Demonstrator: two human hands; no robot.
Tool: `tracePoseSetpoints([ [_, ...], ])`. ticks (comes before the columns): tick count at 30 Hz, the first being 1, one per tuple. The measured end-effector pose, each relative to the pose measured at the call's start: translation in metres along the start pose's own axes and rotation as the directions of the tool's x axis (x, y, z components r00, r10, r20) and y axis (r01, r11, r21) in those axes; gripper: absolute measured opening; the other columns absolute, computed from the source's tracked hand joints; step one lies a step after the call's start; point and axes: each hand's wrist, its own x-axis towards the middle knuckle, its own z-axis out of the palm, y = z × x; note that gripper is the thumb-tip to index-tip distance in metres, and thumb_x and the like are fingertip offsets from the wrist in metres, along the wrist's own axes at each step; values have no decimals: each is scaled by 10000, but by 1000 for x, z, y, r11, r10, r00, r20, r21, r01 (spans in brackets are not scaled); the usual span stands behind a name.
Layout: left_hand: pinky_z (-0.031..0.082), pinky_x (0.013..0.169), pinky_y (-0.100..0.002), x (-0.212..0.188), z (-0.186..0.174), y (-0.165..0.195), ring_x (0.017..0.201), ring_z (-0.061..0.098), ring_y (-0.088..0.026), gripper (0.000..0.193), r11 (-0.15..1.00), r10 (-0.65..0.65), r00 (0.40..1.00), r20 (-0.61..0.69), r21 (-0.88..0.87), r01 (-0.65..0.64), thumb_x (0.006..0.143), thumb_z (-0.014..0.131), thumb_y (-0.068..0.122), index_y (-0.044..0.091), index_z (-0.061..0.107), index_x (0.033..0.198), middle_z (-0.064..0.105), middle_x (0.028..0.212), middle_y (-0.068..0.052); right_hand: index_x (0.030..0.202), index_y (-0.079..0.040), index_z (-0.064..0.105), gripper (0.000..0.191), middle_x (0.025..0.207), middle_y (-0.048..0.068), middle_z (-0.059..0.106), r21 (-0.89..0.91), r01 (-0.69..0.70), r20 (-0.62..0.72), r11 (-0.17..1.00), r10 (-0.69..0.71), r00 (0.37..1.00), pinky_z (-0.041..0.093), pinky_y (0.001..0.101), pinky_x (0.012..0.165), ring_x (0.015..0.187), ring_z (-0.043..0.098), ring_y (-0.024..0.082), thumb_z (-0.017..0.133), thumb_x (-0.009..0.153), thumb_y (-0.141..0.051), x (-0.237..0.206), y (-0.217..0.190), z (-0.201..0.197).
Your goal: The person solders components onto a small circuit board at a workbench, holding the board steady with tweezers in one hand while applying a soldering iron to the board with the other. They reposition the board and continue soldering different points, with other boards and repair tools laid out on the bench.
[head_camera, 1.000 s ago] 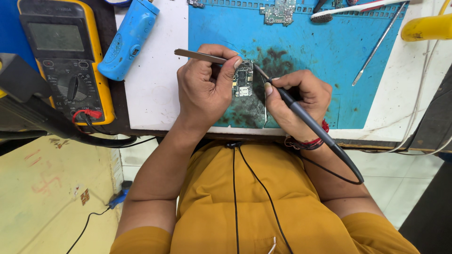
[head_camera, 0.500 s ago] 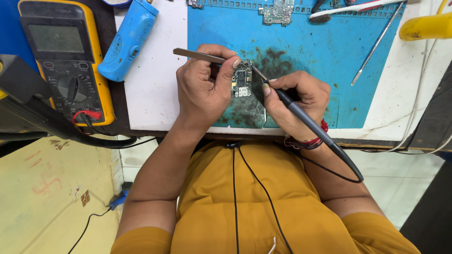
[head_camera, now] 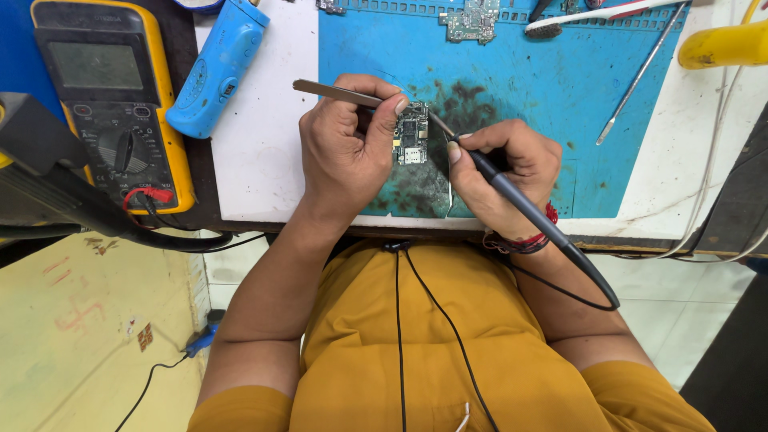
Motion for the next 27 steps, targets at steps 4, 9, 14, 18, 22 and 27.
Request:
tracePoseSetpoints([
  [4, 448, 575, -212, 0, 0, 0, 637, 587, -39, 83, 1000, -1, 1000, -1, 8, 1, 1070, 712, 90, 33, 659, 1040, 661, 761, 4, 975, -3, 666, 123, 784, 23, 660, 4, -6, 5, 1000, 6, 1000, 413, 201, 557, 607, 561, 35, 787, 953, 5, 0, 0, -1],
  [9, 440, 564, -212, 0, 0, 1, 628, 581, -37, 83, 1000, -8, 1000, 1, 1, 8, 1065, 711, 91, 35, 658, 1035, 659, 751, 6, 967, -4, 665, 124, 772, 23, 650, 0, -3, 9, 1000, 3, 1000, 408, 202, 551, 601, 556, 36, 788, 950, 7, 0, 0, -1],
  [14, 441, 564, -211, 0, 0, 1, 629, 585, -35, 84, 1000, -8, 1000, 2, 2, 8, 1070, 709, 94, 37, 656, 1038, 658, 751, 10, 960, -5, 665, 125, 770, 26, 651, -4, -4, 9, 1000, 4, 1000, 409, 204, 549, 596, 560, 40, 788, 945, 3, 0, 0, -1],
  [18, 437, 556, -210, 0, 0, 1, 620, 582, -36, 83, 1000, -20, 1000, 4, -3, 20, 1067, 709, 93, 37, 657, 1036, 657, 743, 10, 958, -4, 664, 123, 776, 28, 657, 5, -4, 15, 1000, 4, 1000, 415, 206, 552, 599, 568, 42, 786, 941, 0, -1, 1, -2],
  [22, 444, 557, -208, 0, 0, 0, 623, 593, -35, 83, 1000, -9, 1000, 6, -8, 9, 1065, 707, 94, 38, 655, 1034, 665, 748, 10, 948, -4, 660, 128, 762, 25, 647, -4, -16, 7, 1000, 16, 1000, 411, 207, 549, 593, 562, 42, 787, 935, -1, -2, 1, -1],
  [27, 448, 567, -211, 0, 0, 0, 632, 590, -38, 81, 1000, -3, 1000, 2, -4, 3, 1068, 708, 91, 37, 655, 1040, 666, 756, 6, 950, -4, 663, 123, 764, 25, 650, 7, -14, 12, 1000, 14, 1000, 409, 206, 547, 593, 559, 40, 786, 935, -2, -1, 1, -2],
])
